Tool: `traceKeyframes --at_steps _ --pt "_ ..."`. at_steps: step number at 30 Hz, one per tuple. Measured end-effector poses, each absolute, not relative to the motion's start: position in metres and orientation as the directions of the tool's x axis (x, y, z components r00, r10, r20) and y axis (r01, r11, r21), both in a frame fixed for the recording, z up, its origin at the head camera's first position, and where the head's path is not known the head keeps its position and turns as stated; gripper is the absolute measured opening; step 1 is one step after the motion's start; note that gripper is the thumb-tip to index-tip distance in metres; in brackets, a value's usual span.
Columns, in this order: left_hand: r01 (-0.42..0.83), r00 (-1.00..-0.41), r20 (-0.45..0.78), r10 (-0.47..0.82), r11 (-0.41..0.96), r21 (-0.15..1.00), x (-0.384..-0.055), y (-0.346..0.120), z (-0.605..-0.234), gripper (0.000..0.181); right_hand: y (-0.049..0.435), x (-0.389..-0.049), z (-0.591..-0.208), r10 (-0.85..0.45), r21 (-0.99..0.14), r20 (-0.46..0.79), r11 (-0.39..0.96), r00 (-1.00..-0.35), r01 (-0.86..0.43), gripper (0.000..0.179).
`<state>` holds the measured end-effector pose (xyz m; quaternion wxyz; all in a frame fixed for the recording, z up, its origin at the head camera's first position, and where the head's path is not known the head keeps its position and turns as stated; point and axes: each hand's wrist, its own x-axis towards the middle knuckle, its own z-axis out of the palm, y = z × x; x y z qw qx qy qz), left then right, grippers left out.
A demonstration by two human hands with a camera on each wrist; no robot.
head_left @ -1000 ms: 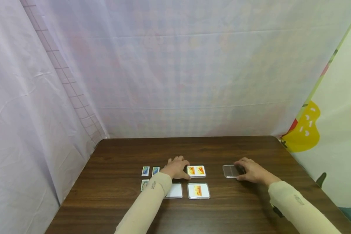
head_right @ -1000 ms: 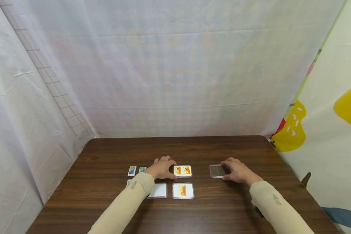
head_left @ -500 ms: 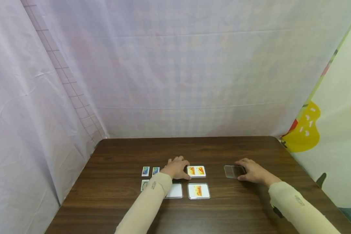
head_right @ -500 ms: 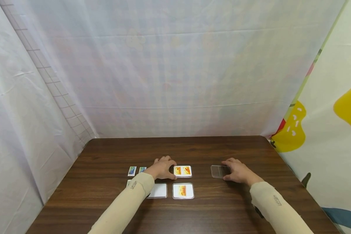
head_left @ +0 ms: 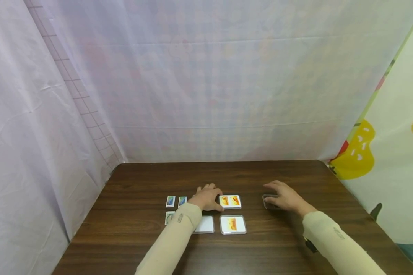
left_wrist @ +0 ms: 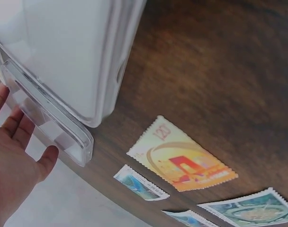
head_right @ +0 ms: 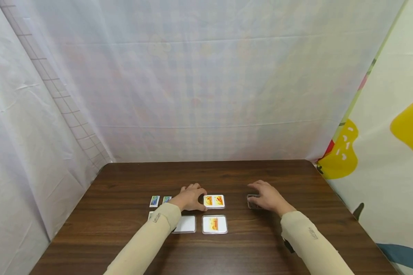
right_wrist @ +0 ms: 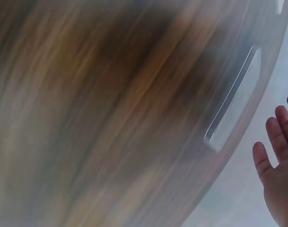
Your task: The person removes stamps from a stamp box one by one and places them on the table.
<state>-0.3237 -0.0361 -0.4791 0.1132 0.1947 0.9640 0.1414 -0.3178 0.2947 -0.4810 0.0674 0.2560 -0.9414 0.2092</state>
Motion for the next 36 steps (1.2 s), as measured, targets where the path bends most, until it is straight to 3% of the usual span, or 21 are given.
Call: traceKeyframes --at_steps 9,18,36 --pt "0.353 -0.897 -0.157 0.413 0.884 0.308 -0.324 -0.038 -0.481 0.060 0.261 -0.319 -0.484 -0.393 -0.406 0.342 0.758 -0.854 -0.511 0.039" --pt "0.364 -0.893 -0.153 0.424 0.878 0.310 -0.324 -0.038 -0.482 0.060 0.226 -0.318 -0.483 -0.310 -0.510 0.359 0.725 -0.880 -0.464 0.031" --pt "0.362 -0.897 -0.147 0.418 0.882 0.303 -0.325 -0.036 -0.479 0.061 0.185 -0.323 -0.495 -0.113 -0.599 0.116 0.785 -0.987 -0.160 0.032"
